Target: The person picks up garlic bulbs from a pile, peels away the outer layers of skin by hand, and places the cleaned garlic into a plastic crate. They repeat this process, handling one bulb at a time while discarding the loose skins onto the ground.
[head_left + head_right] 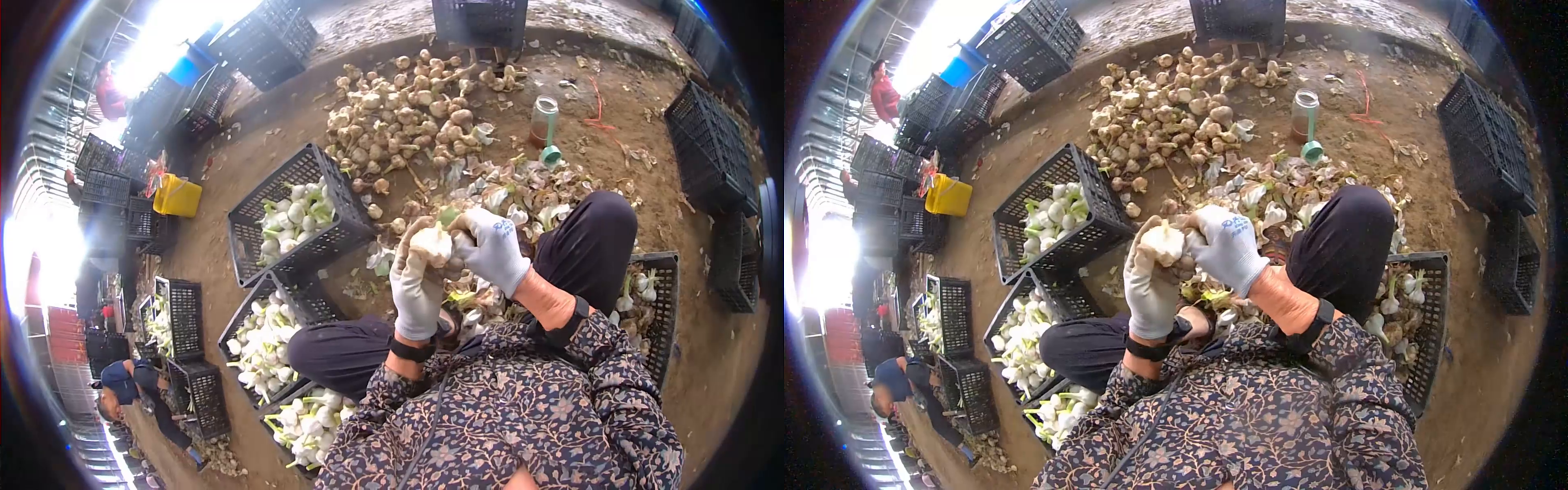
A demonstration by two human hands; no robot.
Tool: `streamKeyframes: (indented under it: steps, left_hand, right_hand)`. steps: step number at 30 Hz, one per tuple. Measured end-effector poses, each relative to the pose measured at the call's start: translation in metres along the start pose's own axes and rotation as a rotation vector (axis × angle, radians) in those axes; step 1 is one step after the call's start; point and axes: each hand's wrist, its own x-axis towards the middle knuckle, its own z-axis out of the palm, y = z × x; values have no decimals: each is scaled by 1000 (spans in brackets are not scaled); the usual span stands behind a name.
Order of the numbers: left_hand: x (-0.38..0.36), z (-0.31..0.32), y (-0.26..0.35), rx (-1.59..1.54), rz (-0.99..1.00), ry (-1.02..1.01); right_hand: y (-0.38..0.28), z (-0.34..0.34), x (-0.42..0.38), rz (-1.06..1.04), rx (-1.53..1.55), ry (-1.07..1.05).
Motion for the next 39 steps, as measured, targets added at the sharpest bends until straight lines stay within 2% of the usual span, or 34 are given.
streamKeyframes:
  steps: [1,4,5,6,8,9,12,13,16,20,23,26,28,29,31,36,39]
  left_hand:
    - [-1,7,2,-198,-37,55]
    - [-5,11,15,-367,-114,144]
    - [-5,-11,12,-480,-178,-38]
    - [-6,-16,14,-483,-171,-53]
    - [-8,-22,17,-488,-166,-82]
    - [-8,-12,23,-333,-129,15]
    - [-12,-7,25,-216,-108,108]
    - [-13,-5,24,-199,-120,123]
    - [-15,-1,23,-116,-131,144]
    - [-20,-9,23,-50,-154,91]
    - [-21,-15,23,-15,-193,33]
    - [-23,-11,30,46,-200,-65]
    - [-23,7,33,141,-171,-57]
    - [-21,0,32,75,-177,-127]
    - [-20,-1,29,43,-173,-48]
    - [-23,-9,26,23,-190,53]
    - [-25,-20,22,58,-210,11]
  right_hand:
    - [10,5,-2,-7,-59,11]
    - [33,4,-2,123,-218,-116]
    - [34,-1,-2,195,-235,-179]
    - [24,-9,0,192,-242,-224]
    - [12,-18,-2,-8,-193,-123]
    - [-4,-21,0,-68,-17,-8]
    - [-44,-36,3,-123,114,-61]
    - [-49,-31,7,-213,101,-15]
    - [-44,-22,7,-241,106,-101]
    - [-50,-22,10,-387,-63,-98]
    - [-49,-19,9,-288,-1,-143]
    - [-39,-13,13,-166,160,-57]
    - [-31,-13,16,-186,197,-67]
    - [-30,-16,17,-195,241,-99]
    - [-40,-27,16,-210,303,-173]
    - [-58,-33,6,-328,110,-177]
    - [-54,-28,4,-400,0,-128]
